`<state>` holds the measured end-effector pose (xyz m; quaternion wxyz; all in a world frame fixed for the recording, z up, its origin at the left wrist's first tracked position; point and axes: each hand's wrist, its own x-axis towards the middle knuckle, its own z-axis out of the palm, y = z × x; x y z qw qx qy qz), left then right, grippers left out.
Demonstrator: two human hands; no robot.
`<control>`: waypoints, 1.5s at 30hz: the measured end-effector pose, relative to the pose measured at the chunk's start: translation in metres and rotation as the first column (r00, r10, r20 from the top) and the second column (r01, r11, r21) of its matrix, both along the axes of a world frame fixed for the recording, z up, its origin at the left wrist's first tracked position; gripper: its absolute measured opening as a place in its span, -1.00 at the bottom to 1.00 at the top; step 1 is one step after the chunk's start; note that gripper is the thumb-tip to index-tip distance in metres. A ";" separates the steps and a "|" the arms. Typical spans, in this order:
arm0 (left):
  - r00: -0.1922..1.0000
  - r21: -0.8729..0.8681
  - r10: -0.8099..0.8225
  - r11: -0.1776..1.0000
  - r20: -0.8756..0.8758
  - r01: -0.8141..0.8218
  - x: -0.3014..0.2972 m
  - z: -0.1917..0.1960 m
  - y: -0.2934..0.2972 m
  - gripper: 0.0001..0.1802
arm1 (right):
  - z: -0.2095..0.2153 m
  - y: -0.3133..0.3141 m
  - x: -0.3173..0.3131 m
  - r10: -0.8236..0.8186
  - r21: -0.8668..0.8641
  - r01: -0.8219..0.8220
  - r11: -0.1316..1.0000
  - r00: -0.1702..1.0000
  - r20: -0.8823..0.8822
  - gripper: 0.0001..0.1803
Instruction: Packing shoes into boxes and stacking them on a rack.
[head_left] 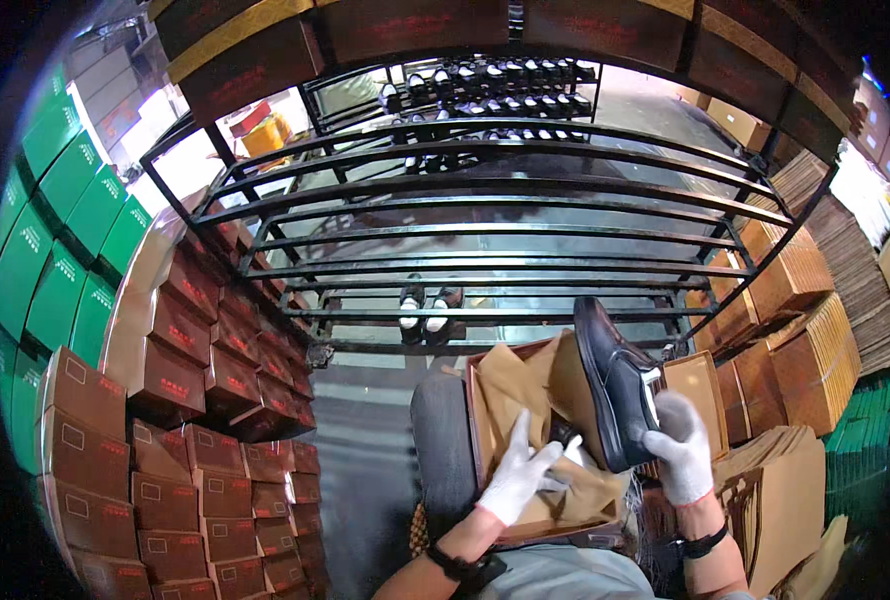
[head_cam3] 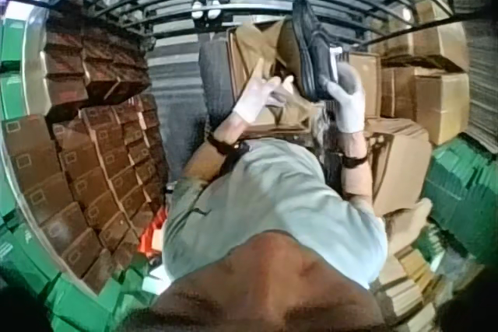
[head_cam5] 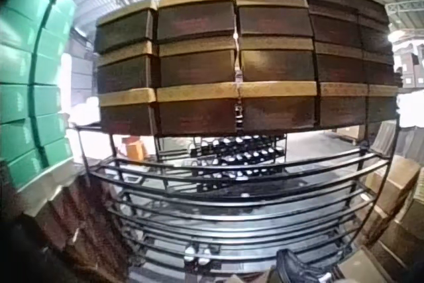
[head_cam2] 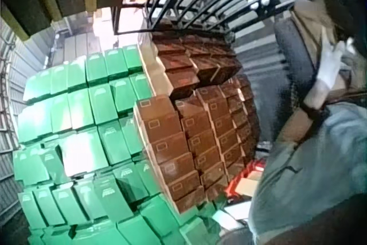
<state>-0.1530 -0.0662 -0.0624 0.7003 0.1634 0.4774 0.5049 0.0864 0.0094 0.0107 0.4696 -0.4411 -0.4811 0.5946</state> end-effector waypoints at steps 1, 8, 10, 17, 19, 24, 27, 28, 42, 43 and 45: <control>0.970 0.140 0.006 0.990 -0.245 0.029 0.002 -0.043 0.007 0.12 | 0.016 0.001 -0.012 -0.014 -0.057 0.006 0.998 0.991 -0.136 -0.12; 0.651 0.059 -0.205 0.931 -0.731 0.360 0.002 -0.002 0.024 -0.22 | -0.022 0.044 -0.014 0.362 -0.002 -0.412 0.911 0.799 0.480 -0.42; 0.572 0.012 -0.217 0.929 -0.791 0.369 -0.001 0.007 0.028 -0.55 | -0.027 0.041 -0.038 0.320 -0.064 -0.318 0.946 0.879 0.355 -0.34; 0.600 0.225 -0.253 0.763 -0.759 0.605 -0.021 -0.012 0.049 -0.61 | 0.001 0.021 -0.057 0.064 0.390 -0.494 0.777 0.678 0.732 0.18; 0.228 -0.090 -0.396 0.641 -0.889 0.762 -0.026 0.009 0.066 -0.36 | 0.011 0.037 -0.052 0.061 0.321 -0.440 0.839 0.661 0.748 -0.01; -0.165 -0.091 0.095 0.532 -0.982 0.842 -0.010 0.028 0.083 -0.35 | 0.027 0.064 -0.024 0.047 -0.019 -0.046 0.999 0.998 0.051 0.03; -0.071 0.151 0.508 0.384 -0.858 0.911 -0.002 0.001 0.098 -0.43 | 0.052 0.070 -0.005 -0.032 0.087 0.023 0.996 0.994 0.100 0.08; -0.014 0.104 0.336 0.331 -0.942 0.938 0.000 -0.003 0.107 -0.45 | 0.056 0.074 -0.001 -0.039 0.090 0.033 0.995 0.997 0.073 0.08; 0.035 0.037 0.010 0.248 -0.999 0.968 0.020 -0.019 0.122 -0.55 | 0.088 0.080 0.022 0.062 0.127 -0.079 0.989 0.988 0.139 -0.01; 0.024 0.025 0.008 0.262 -1.000 0.965 0.020 -0.013 0.124 -0.55 | 0.086 0.082 0.016 0.076 0.125 -0.092 0.988 0.989 0.127 -0.01; -0.258 -0.319 -0.253 0.246 -0.933 0.915 0.027 0.015 0.140 -0.50 | 0.096 0.081 0.014 0.108 0.171 -0.142 0.975 0.975 0.192 -0.03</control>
